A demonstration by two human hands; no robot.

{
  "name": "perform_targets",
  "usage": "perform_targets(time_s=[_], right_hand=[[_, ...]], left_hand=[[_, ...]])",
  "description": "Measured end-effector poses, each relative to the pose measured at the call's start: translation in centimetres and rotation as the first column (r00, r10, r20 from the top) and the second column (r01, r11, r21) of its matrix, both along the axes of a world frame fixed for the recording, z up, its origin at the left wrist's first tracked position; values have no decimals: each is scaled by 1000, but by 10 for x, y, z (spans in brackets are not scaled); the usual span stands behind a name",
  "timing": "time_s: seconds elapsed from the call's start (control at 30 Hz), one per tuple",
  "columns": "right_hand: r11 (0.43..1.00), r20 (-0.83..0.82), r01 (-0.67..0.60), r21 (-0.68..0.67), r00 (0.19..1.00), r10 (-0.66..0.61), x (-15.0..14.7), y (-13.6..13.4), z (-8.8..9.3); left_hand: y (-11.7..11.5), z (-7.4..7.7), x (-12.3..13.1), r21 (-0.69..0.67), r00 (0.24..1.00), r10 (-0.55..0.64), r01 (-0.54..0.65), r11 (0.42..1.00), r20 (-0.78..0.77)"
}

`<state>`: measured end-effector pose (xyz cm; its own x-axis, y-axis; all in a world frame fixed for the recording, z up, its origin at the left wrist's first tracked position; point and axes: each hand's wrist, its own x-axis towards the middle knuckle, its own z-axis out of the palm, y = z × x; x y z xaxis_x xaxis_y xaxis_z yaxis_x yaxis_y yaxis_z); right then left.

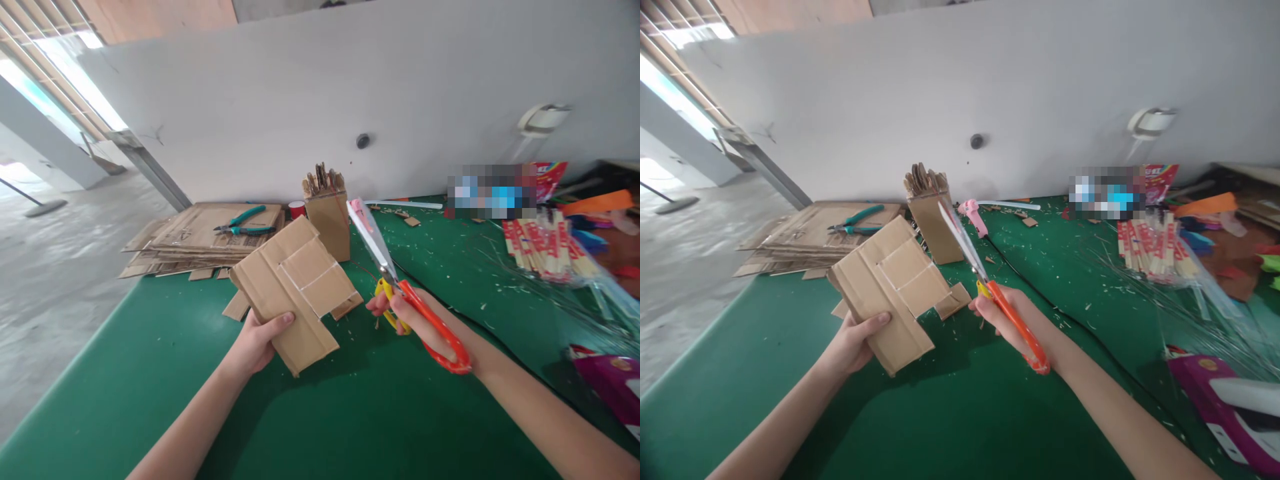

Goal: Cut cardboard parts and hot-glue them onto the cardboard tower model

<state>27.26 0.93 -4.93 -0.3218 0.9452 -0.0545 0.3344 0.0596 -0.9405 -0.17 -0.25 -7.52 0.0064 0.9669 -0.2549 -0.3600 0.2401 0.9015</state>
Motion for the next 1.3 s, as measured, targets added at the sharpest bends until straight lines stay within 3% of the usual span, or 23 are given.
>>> perform_targets(time_s=[0.17, 0.3, 0.43, 0.53, 0.7, 0.87, 1.0, 1.1, 1.2, 1.3], right_hand=[[990, -160, 82, -117, 982, -101, -16, 2, -9], [990, -230, 97, -100, 966, -118, -28, 2, -24], [999, -171, 30, -40, 985, -37, -27, -6, -25], [998, -75, -70, 9, 995, 70, -15, -8, -19], [978, 145, -157, 139, 980, 136, 7, -3, -17], [970, 343, -129, 207, 938, 52, 9, -1, -20], [973, 472, -86, 212, 881, -25, 10, 3, -23], [985, 490, -111, 134, 871, 31, 19, 7, -18], [982, 477, -184, -46, 859, 183, 32, 7, -7], [957, 452, -266, -118, 843, 290, 46, 5, 2]], left_hand=[[-1, 3, -7, 7, 983, -166, 167, 986, -83], [-1, 4, -7, -16, 981, -178, 177, 984, -84], [2, 7, -6, -50, 987, -99, 93, 994, -124], [9, 8, -8, 34, 989, 3, 2, 999, -147], [17, 9, -10, 144, 964, 250, -235, 961, -94], [18, 10, -4, 106, 922, 380, -387, 916, 77], [17, 11, -2, 37, 927, 363, -367, 929, 93], [16, 13, -8, 62, 954, 299, -298, 953, 0], [18, 19, -20, 166, 957, 237, -210, 964, -165], [21, 30, -31, 299, 921, 272, -186, 936, -278]])
